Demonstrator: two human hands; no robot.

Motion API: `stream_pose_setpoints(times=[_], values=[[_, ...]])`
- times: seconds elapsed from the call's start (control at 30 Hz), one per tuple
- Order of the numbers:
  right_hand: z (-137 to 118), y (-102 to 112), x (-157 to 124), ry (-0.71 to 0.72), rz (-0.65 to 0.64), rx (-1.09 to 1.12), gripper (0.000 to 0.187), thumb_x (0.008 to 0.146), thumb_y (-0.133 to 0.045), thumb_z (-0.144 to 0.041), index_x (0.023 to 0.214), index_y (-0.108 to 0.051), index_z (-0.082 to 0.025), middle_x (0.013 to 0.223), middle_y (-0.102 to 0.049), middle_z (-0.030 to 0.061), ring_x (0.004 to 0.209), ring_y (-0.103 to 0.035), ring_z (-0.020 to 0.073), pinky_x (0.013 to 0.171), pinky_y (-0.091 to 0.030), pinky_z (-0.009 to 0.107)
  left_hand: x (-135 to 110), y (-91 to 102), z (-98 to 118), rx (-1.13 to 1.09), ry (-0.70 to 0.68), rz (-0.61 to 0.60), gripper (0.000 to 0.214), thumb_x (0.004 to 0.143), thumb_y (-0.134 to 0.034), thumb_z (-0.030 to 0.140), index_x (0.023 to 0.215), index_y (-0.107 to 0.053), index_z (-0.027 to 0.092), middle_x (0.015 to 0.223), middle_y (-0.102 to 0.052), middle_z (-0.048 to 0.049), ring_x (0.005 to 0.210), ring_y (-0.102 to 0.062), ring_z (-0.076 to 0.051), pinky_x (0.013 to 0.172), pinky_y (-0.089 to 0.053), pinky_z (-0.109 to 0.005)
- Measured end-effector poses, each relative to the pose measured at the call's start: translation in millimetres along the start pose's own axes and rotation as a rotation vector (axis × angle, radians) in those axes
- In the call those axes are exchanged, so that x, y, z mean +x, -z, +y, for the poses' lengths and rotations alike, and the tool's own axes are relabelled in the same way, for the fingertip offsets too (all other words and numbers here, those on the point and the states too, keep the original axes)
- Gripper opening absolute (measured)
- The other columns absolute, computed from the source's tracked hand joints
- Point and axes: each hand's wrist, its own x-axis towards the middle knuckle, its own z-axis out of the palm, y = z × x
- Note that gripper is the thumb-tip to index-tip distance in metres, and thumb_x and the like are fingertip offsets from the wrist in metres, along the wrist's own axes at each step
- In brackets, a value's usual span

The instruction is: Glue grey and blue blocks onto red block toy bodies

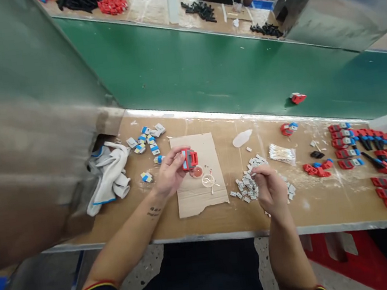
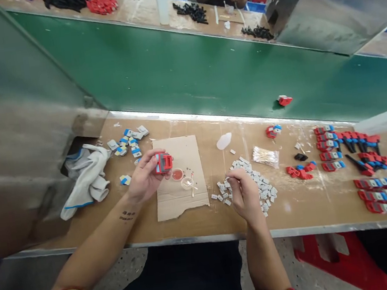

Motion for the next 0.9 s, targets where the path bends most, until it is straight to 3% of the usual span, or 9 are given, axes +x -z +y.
stream_pose_setpoints(times=[0.13,0.23,0.4,0.5,0.67,0.8,0.9], values=[[-14,-17,42,0.031,0.073,0.188,0.019,0.106,-0.05,-0.015,0.106,-0.065,-0.027,0.088,-0.063,0.001,0.073,-0.062,0.0155,0.062,-0.05,0.03,-1,13.7,4,-0.008,-0.028,-0.035,0.046,0.079,-0.093,0.043,0.116,-0.075,0.022,0.1,-0.08,-0.0052,0.072,-0.076,-0.015,0.062,-0.063,-0.024],[-15,-24,59,0.017,0.067,0.332,0.023,0.103,-0.054,-0.012,0.103,-0.07,-0.028,0.085,-0.059,0.0006,0.072,-0.062,0.0155,0.062,-0.053,0.031,2,23.9,2,0.019,-0.051,-0.052,0.04,0.086,-0.089,0.041,0.12,-0.075,0.025,0.104,-0.081,-0.0063,0.075,-0.077,-0.016,0.066,-0.063,-0.025],[-4,-30,54,-0.001,0.055,0.417,0.024,0.102,-0.058,-0.012,0.109,-0.072,-0.029,0.086,-0.063,0.001,0.074,-0.063,0.0154,0.059,-0.053,0.029,2,25.2,-4,0.041,-0.081,-0.068,0.045,0.082,-0.09,0.049,0.113,-0.075,0.021,0.086,-0.078,-0.0058,0.064,-0.07,-0.015,0.057,-0.058,-0.024],[-8,-29,44,-0.007,0.08,0.477,0.021,0.103,-0.057,-0.015,0.115,-0.066,-0.029,0.088,-0.064,0.0007,0.076,-0.067,0.0159,0.06,-0.058,0.029,-5,18.8,-6,0.054,-0.084,-0.119,0.044,0.082,-0.09,0.049,0.113,-0.076,0.02,0.087,-0.078,-0.0065,0.062,-0.069,-0.015,0.054,-0.057,-0.024],[-41,-29,44,-0.021,0.117,0.63,0.012,0.1,-0.065,-0.015,0.101,-0.067,-0.027,0.086,-0.064,-0.0008,0.07,-0.068,0.013,0.054,-0.058,0.025,-16,8.3,-5,0.057,-0.117,-0.215,0.05,0.081,-0.092,0.047,0.12,-0.075,0.021,0.096,-0.079,-0.0072,0.068,-0.072,-0.015,0.057,-0.06,-0.025],[-67,-35,60,0.019,0.023,0.572,0.01,0.098,-0.07,-0.017,0.1,-0.073,-0.027,0.089,-0.069,0.0007,0.073,-0.07,0.0131,0.057,-0.059,0.026,-17,2.5,-2,0.102,-0.193,-0.216,0.046,0.084,-0.089,0.047,0.119,-0.075,0.021,0.097,-0.078,-0.0065,0.072,-0.073,-0.016,0.062,-0.061,-0.025],[-71,-40,67,0.066,-0.035,0.572,0.017,0.095,-0.072,-0.014,0.103,-0.076,-0.028,0.092,-0.072,0.0009,0.078,-0.071,0.0131,0.062,-0.059,0.026,-19,-1.3,1,0.145,-0.236,-0.221,0.042,0.084,-0.09,0.043,0.118,-0.077,0.023,0.098,-0.079,-0.0053,0.08,-0.076,-0.017,0.071,-0.065,-0.027]])
